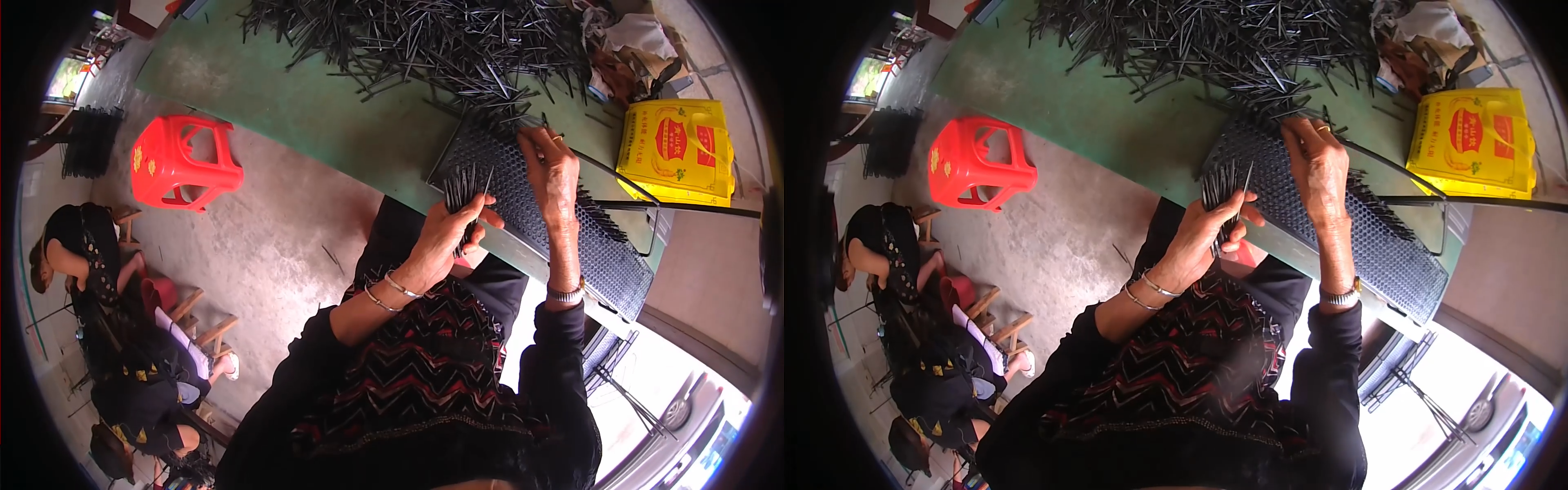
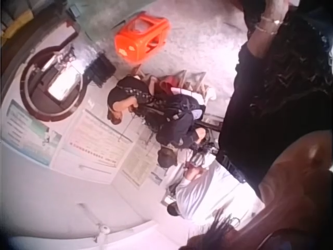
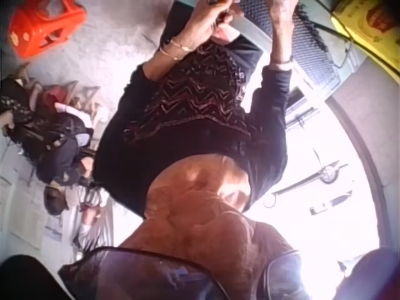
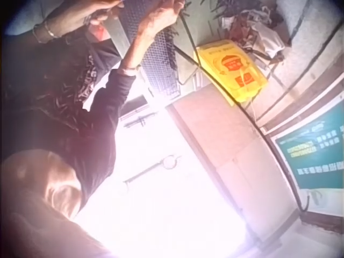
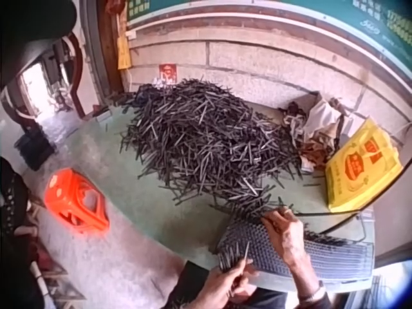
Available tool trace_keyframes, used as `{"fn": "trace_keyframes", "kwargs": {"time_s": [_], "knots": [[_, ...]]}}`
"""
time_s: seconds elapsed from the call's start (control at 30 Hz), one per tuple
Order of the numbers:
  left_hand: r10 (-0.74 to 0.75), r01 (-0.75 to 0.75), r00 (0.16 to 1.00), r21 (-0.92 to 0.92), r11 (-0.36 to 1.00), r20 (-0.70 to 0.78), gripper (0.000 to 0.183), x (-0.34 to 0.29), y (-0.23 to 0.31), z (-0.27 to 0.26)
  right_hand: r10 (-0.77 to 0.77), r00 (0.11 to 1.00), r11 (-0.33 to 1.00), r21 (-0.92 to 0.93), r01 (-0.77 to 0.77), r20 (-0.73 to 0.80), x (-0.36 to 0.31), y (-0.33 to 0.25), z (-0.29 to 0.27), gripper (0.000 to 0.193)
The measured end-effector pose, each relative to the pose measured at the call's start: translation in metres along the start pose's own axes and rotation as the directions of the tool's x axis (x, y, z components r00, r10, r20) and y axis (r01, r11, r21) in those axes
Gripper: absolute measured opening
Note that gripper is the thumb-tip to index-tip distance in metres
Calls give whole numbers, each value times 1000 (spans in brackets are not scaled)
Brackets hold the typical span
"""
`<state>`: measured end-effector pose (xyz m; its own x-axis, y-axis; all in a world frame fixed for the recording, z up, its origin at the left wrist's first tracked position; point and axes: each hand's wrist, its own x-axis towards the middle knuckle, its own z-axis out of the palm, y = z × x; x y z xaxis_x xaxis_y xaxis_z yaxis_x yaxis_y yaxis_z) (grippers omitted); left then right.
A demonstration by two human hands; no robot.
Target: Inserting small black plastic components into a mesh grid panel.
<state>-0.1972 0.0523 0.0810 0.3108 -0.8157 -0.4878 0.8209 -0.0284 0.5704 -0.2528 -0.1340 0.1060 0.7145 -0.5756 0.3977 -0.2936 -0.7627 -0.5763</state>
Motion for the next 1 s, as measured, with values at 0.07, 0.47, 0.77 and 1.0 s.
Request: {"fn": "trace_keyframes", "kwargs": {"time_s": [0.07, 0.47, 0.77, 1.0], "knots": [[7, -7, 1000, 8, 1000, -8, 36, 1, -2, 1, 3, 999, 994, -107, -7, -37, -2, -4, 2, 13], [-4, 5, 999, -14, 1000, 45, 42, -5, -1, 9, -130, 990, 946, -293, 141, 55, 7, 4, 1, 16], [26, -26, 997, 8, 1000, 75, 43, -8, 1, 9, 173, 968, 966, 160, -202, 180, -29, -21, -16, 26], [-63, 55, 995, 103, 993, 81, 40, -4, -4, 11, 297, 787, 652, 487, -581, 541, -41, -10, -22, 19]]}}
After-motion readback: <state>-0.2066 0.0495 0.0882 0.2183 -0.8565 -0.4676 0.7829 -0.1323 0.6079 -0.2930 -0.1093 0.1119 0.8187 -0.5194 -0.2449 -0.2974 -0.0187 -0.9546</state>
